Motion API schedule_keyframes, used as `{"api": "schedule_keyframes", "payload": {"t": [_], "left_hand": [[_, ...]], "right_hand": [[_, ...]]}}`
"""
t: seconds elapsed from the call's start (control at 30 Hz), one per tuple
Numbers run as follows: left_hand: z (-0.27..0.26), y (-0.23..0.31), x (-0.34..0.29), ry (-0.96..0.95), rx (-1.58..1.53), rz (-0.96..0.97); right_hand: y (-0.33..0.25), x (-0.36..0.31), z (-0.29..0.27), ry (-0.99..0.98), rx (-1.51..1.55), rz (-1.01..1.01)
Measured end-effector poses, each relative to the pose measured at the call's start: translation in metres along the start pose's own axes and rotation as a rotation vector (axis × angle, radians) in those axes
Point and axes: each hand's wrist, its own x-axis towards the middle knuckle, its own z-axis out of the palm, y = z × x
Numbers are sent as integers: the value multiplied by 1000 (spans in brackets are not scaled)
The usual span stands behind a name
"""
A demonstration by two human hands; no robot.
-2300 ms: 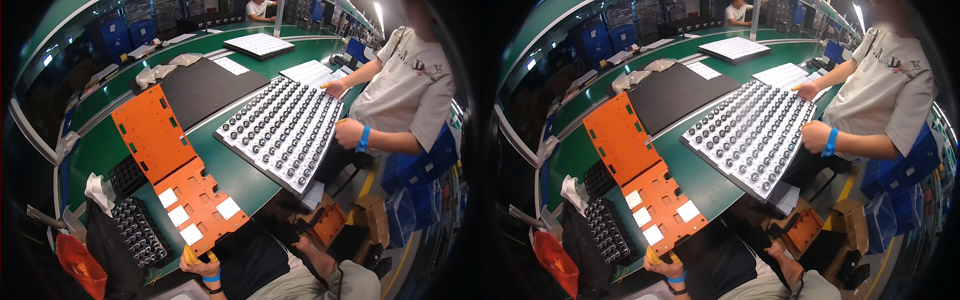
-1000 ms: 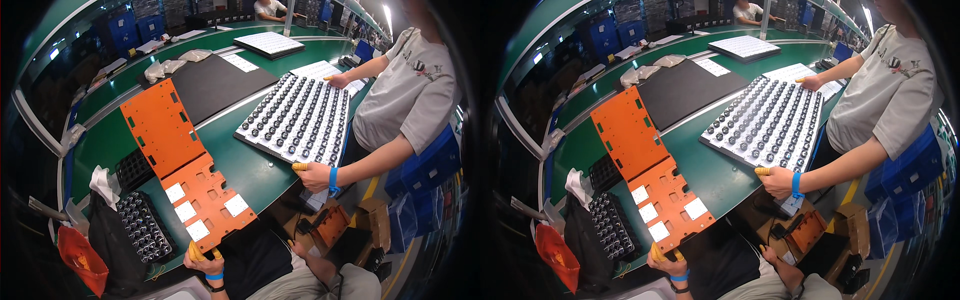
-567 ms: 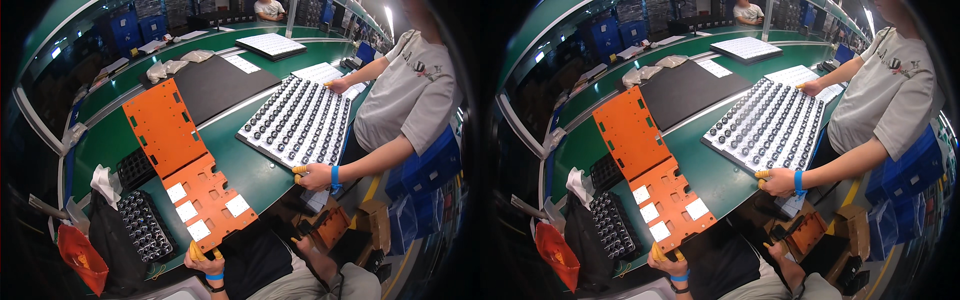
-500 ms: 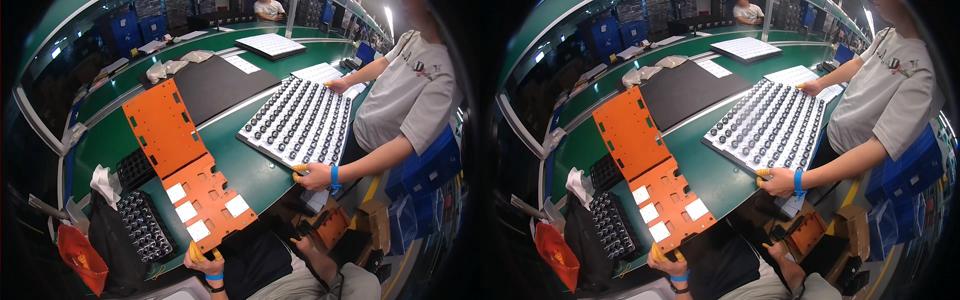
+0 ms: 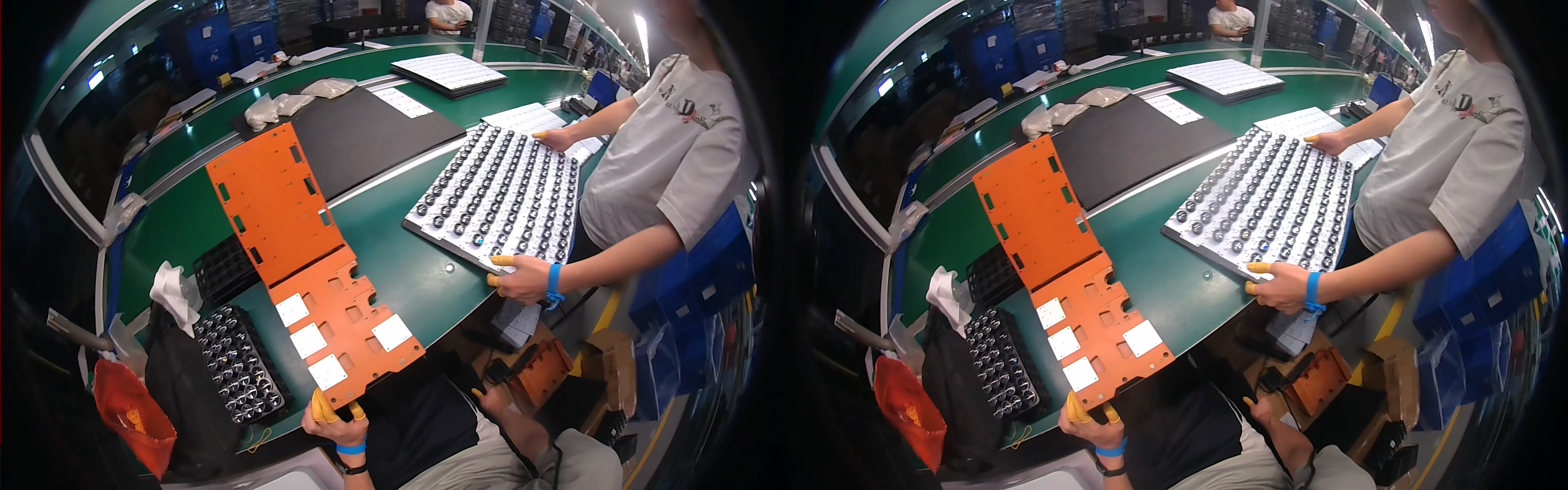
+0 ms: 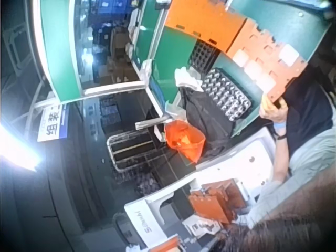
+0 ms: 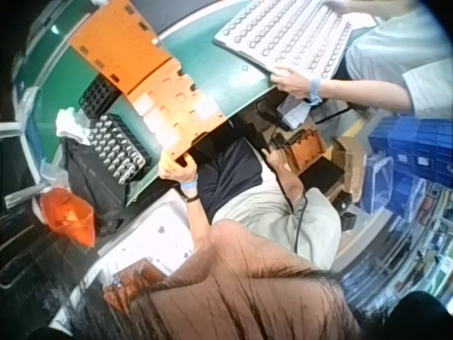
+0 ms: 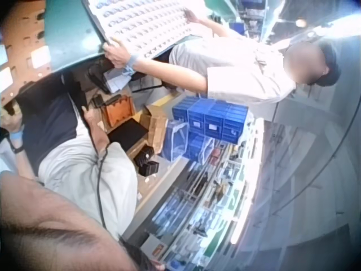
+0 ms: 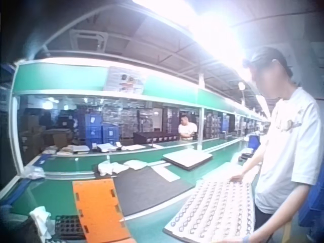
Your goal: The person assembles electronic components by placing small silver parts into an orange plastic jig. They handle the parts with yellow finger cots, pick them from a tray, and place them into designated slots on the jig. The person also moves a black sheet and uses a white machine to process the jig.
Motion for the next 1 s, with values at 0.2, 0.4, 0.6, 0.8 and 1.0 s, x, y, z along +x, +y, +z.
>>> {"api": "schedule_keyframes", "payload": {"t": [0.2, 0.4, 0.6, 0.8, 1.0], "left_hand": [[0, -2, 12, 29, -78, -57], [-4, -4, 6, 10, -249, -58], [3, 2, -7, 76, -280, -67], [8, 4, -7, 40, -315, -81], [11, 2, -4, 68, -295, -60]], "right_hand": [[1, 10, 10, -24, 74, -116], [-96, -21, -39, 23, 90, -562], [-191, -34, -44, -80, -5, -989], [-218, -37, -43, -151, -69, -1124], [-220, -39, -50, -157, -87, -1150]]}}
